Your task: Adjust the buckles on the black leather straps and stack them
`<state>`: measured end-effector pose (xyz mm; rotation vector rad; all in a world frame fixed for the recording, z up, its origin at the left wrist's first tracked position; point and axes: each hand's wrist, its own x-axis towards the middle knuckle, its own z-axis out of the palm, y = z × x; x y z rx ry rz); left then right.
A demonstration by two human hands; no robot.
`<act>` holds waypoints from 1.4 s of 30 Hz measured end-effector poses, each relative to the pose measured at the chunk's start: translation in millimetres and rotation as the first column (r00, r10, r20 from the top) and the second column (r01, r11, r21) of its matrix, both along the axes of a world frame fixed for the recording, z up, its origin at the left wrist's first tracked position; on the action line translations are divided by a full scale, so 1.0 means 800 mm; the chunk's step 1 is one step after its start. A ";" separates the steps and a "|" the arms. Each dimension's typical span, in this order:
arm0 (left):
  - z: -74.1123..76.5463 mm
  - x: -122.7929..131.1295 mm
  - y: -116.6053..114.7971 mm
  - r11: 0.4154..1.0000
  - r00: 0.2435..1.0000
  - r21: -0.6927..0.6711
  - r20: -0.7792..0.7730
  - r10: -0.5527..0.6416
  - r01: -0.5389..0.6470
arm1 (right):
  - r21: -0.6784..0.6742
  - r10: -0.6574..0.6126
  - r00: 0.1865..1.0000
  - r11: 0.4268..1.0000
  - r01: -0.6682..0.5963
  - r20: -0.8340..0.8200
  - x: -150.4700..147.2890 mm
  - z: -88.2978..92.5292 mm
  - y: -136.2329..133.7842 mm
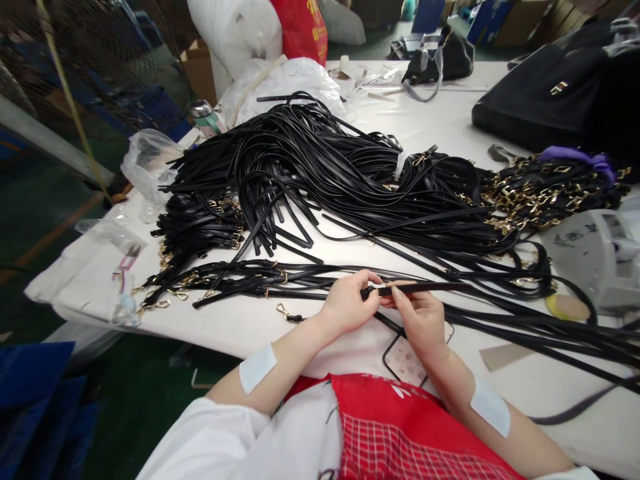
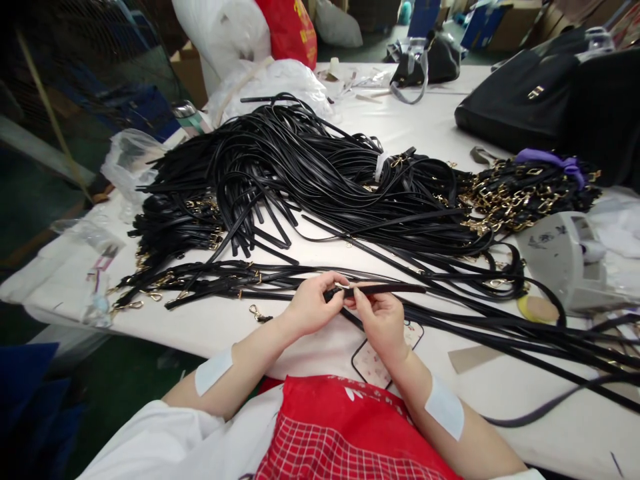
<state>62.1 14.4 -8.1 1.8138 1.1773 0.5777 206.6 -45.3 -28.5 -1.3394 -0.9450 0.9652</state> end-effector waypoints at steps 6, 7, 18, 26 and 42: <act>0.001 0.000 0.001 0.984 0.991 -0.122 0.052 -0.121 0.127 | 0.053 0.066 0.997 0.996 -0.068 0.035 0.005 0.006 -0.001; 0.002 0.000 0.001 0.984 0.990 -0.123 0.064 -0.126 0.133 | 0.062 0.065 0.997 0.996 -0.068 0.048 0.006 0.007 -0.002; 0.016 0.010 -0.014 0.996 0.996 -0.027 0.015 -0.086 0.087 | 0.171 -0.053 0.898 0.985 -0.025 0.437 0.011 0.007 -0.012; 0.033 -0.004 -0.018 0.977 0.975 0.018 0.057 -0.214 0.213 | 0.217 -0.124 0.878 0.976 0.023 0.463 0.011 0.013 -0.016; 0.043 0.000 -0.026 0.915 0.880 0.110 -0.340 -0.332 0.388 | 0.206 -0.188 0.843 0.974 0.095 0.503 0.021 0.005 -0.016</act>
